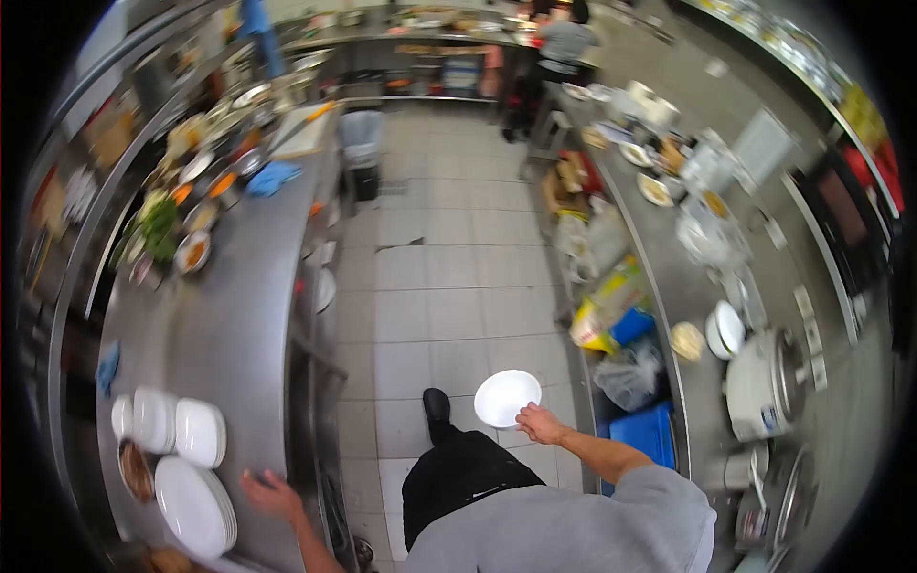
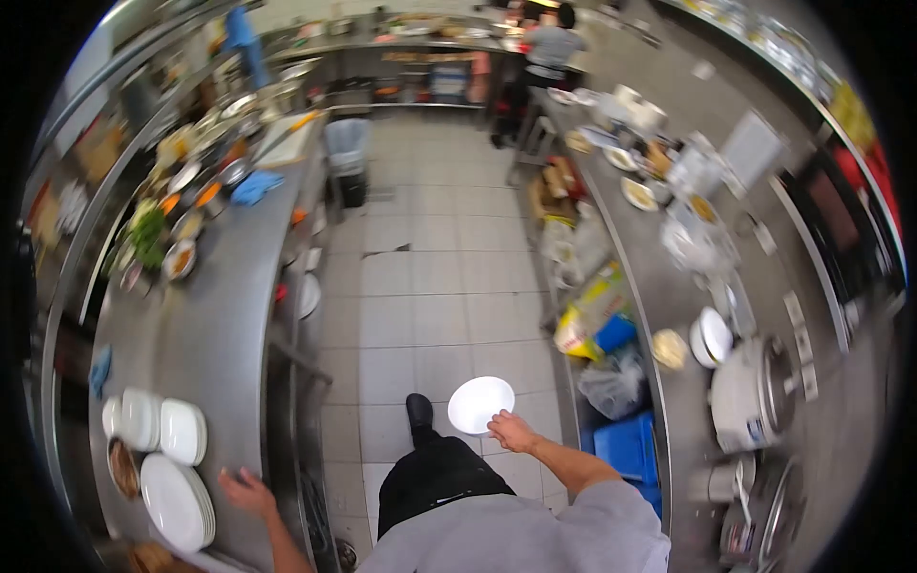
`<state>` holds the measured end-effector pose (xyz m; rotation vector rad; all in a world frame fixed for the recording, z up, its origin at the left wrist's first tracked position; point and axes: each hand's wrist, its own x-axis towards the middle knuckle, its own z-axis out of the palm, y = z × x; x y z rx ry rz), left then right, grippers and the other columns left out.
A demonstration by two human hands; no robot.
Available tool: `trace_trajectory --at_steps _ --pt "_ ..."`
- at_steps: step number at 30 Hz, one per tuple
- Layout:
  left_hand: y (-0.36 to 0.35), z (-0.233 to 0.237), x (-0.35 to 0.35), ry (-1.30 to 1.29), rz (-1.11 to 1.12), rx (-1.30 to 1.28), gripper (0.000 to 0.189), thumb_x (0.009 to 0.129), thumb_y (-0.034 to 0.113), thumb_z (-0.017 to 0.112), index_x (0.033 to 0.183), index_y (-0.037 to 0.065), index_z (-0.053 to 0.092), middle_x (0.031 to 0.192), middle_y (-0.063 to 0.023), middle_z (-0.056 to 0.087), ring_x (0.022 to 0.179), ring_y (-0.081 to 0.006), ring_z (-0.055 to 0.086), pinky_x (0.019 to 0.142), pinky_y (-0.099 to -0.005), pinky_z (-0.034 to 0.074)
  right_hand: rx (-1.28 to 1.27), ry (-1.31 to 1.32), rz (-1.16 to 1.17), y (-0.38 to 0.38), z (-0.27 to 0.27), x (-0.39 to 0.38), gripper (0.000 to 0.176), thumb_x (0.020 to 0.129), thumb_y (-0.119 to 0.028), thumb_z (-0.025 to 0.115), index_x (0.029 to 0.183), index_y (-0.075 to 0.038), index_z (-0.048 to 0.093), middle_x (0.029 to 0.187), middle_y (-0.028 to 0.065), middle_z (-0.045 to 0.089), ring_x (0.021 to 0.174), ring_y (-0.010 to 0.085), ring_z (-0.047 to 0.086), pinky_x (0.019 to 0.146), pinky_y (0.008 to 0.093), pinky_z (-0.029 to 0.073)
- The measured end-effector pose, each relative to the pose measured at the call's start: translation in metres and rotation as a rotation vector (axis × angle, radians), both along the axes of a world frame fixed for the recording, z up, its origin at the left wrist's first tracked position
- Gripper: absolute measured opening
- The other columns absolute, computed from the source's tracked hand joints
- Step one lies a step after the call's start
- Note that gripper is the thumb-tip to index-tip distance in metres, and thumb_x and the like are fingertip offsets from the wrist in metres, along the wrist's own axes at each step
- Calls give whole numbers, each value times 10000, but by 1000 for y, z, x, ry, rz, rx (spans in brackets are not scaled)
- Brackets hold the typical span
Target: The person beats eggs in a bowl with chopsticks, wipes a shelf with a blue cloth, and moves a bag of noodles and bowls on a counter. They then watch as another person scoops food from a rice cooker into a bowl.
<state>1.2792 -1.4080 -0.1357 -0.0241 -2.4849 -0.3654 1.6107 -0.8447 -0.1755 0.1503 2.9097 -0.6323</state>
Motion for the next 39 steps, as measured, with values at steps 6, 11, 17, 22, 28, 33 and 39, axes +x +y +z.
trace_trajectory --at_steps 6,11,17,22,28,33,39 --pt "15 -17 9 124 -80 -147 452 1002 287 551 1342 -9 518 1377 -194 531 1291 -381 480 1089 -521 347 76 243 -712 -10 75 126 180 872 -209 669 872 -33 632 885 136 584 892 344 523 787 445 460" --pt "130 -52 56 -129 -538 185 401 935 160 617 1281 -28 539 1263 -211 574 1207 -388 515 1064 -458 377 116 409 -943 11 112 159 161 873 -177 661 849 -20 636 854 142 574 874 347 519 776 436 454" --pt "295 -122 125 -1778 -1045 -60 474 871 225 721 1242 -17 553 1038 -141 668 931 -238 645 836 -365 533 178 587 -980 113 152 156 156 885 -172 651 857 -20 629 860 134 577 872 329 521 785 425 451" --pt "395 -114 143 -1643 -1079 -68 476 883 258 721 1246 -7 566 1003 -154 686 907 -217 653 810 -361 536 263 690 -978 238 186 154 148 887 -164 645 870 -18 632 869 135 583 880 336 528 793 425 455" --pt "437 -114 112 -1447 -806 127 381 887 187 675 1190 -26 589 926 -149 694 810 -207 653 736 -350 528 296 618 -1094 370 164 164 148 870 -156 648 895 -11 633 916 147 594 912 357 523 819 446 461" --pt "424 -136 98 -1509 -579 331 367 853 177 685 1144 -34 612 907 -139 692 767 -200 646 691 -347 527 256 592 -1225 412 140 166 157 842 -130 672 946 -12 658 920 140 606 942 362 524 837 446 462" --pt "441 -128 94 -1479 -839 -344 390 814 245 725 1103 -7 650 892 -162 707 796 -227 674 705 -375 539 272 723 -1364 419 160 153 299 847 -64 650 1144 -41 627 1150 169 588 1140 361 524 974 422 456"
